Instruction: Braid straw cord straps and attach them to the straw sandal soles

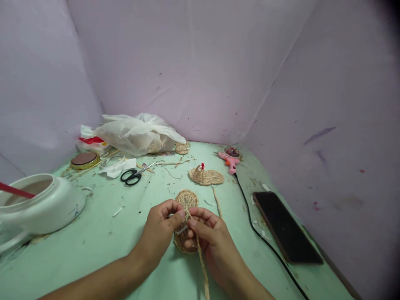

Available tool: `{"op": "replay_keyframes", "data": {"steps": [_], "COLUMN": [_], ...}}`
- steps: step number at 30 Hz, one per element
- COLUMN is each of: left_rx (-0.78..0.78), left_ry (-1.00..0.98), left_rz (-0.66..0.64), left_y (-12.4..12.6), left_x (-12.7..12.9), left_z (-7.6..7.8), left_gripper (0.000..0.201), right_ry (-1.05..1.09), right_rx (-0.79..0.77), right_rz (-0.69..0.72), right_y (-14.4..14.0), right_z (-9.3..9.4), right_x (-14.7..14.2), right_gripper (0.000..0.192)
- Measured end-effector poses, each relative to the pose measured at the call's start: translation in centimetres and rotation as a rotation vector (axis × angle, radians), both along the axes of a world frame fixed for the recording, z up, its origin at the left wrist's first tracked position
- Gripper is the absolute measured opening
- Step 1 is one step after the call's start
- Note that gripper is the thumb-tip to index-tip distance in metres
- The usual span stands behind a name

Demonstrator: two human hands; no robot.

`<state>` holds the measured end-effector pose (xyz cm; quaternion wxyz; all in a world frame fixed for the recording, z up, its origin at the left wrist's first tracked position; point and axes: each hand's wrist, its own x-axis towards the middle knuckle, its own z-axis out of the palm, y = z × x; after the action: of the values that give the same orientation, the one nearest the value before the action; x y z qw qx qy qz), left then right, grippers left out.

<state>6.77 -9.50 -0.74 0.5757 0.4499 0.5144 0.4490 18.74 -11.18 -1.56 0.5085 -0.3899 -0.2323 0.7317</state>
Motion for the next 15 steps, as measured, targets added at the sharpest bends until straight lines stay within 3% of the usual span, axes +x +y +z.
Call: {"op": "replay_keyframes", "data": {"steps": [3, 7, 11, 15], "left_rx": [-0.002, 0.013, 0.015, 0.026], "left_ry": [0.002, 0.06, 0.067, 0.073], "left_rz": [-0.031, -0.039, -0.049, -0.054], "left_y": [0.0, -0.2, -0.4, -0.3], "left_x": [0.0, 0.0, 0.0, 0.0], "left_z": [0.2, 0.5, 0.4, 0.5], "left_gripper": [0.02, 0.02, 0.019, 0.017], "right_ry": [-0.1, -0.411, -0.735, -0.892], "right_rx": [0.042, 0.111, 0.332, 0.52], "right_rz": [-0.057, -0.131, -0.239, -0.238], "right_y": [0.1, 0.2, 0.0, -0.3], "right_z": [0.0, -0.6, -1.2, -1.6], "right_x": [-0.1, -0.1, 0.2, 0.5], "right_gripper": [0.031, 0.026, 0.014, 0.015]}}
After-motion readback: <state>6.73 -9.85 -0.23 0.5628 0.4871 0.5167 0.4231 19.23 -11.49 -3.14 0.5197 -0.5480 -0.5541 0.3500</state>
